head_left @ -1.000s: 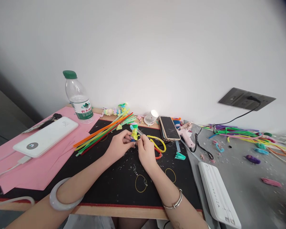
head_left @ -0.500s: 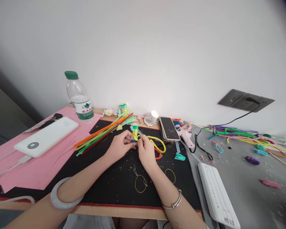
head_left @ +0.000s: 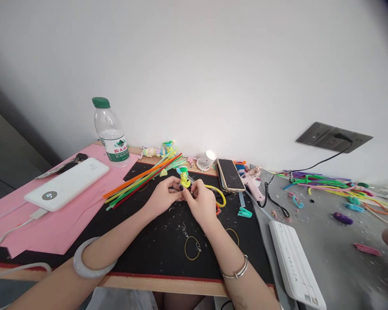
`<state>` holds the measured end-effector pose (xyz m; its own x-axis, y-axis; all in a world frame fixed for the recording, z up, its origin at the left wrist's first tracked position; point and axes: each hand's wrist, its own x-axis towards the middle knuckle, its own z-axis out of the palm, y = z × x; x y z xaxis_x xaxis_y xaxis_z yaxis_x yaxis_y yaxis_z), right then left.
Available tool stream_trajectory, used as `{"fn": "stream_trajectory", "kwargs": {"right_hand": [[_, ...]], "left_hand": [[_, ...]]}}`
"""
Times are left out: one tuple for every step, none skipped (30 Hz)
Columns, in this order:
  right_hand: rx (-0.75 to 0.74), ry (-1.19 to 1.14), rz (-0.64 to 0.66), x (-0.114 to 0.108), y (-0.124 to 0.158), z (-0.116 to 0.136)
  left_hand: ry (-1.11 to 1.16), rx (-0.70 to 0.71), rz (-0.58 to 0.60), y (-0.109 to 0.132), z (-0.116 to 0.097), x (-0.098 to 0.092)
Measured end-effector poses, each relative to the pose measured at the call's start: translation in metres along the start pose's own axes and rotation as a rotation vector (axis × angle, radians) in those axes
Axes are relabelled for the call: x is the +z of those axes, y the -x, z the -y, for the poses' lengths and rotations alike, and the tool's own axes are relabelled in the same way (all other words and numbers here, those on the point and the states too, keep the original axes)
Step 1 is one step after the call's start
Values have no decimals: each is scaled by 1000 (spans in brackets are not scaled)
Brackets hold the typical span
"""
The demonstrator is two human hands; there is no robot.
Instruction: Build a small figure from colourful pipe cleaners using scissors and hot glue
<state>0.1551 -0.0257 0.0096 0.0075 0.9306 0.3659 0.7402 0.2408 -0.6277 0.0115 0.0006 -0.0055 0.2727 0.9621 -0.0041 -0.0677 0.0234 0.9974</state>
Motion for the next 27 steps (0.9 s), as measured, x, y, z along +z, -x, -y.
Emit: {"fn": "stream_trajectory", "kwargs": {"right_hand": [[-18,40,-10,0,0,0],[-38,73,-16,0,0,0],[-55,100,-19,0,-1,0],[-68,122,-21,0,-1,-1],[-74,141,-23,1,-1,-1],[-74,157,-25,1,-2,-1],[-68,169,-28,2,-2,-1],[-58,176,-32,2,-2,-1],[-45,181,-38,3,-3,-1],[-34,182,-43,3,-3,-1],[-26,178,-48,3,-3,-1],[-22,170,-50,3,-3,-1],[-22,157,-50,3,-3,-2],[-23,141,-48,3,-3,-2],[-25,123,-44,3,-3,-2],[-27,104,-40,3,-3,-2],[-27,89,-37,3,-3,-2],[-27,76,-34,4,-2,-2],[-28,68,-32,4,-2,-2],[-32,63,-30,4,-1,-2],[-36,62,-30,4,-1,-2],[-43,65,-30,5,-1,-1],[-50,69,-31,5,0,-1],[-57,73,-34,6,0,-1],[-63,78,-36,6,0,0],[-68,84,-36,6,1,0],[-71,88,-36,6,1,1]], "left_hand": [[-10,4,5,0,1,0],[-17,8,8,0,2,0],[-22,13,9,0,3,1],[-26,17,10,0,4,1],[-30,18,9,0,4,1],[-34,18,7,0,4,1],[-38,18,7,0,4,1],[-41,19,9,1,4,1],[-46,19,11,1,3,1],[-51,20,14,1,2,1],[-57,21,17,2,2,2],[-62,21,21,2,2,2],[-65,20,23,2,1,2],[-65,18,24,2,2,3],[-63,18,22,2,2,3],[-58,18,18,2,3,3],[-54,18,13,1,3,4],[-50,18,7,1,4,4],[-46,17,2,1,4,4],[-42,17,-1,1,4,4],[-38,17,-2,1,4,4],[-32,17,0,1,4,4],[-22,17,4,1,3,4],[-12,16,8,2,2,4],[-1,14,11,3,1,5],[9,14,12,3,-1,5],[17,15,12,4,-2,5]]}}
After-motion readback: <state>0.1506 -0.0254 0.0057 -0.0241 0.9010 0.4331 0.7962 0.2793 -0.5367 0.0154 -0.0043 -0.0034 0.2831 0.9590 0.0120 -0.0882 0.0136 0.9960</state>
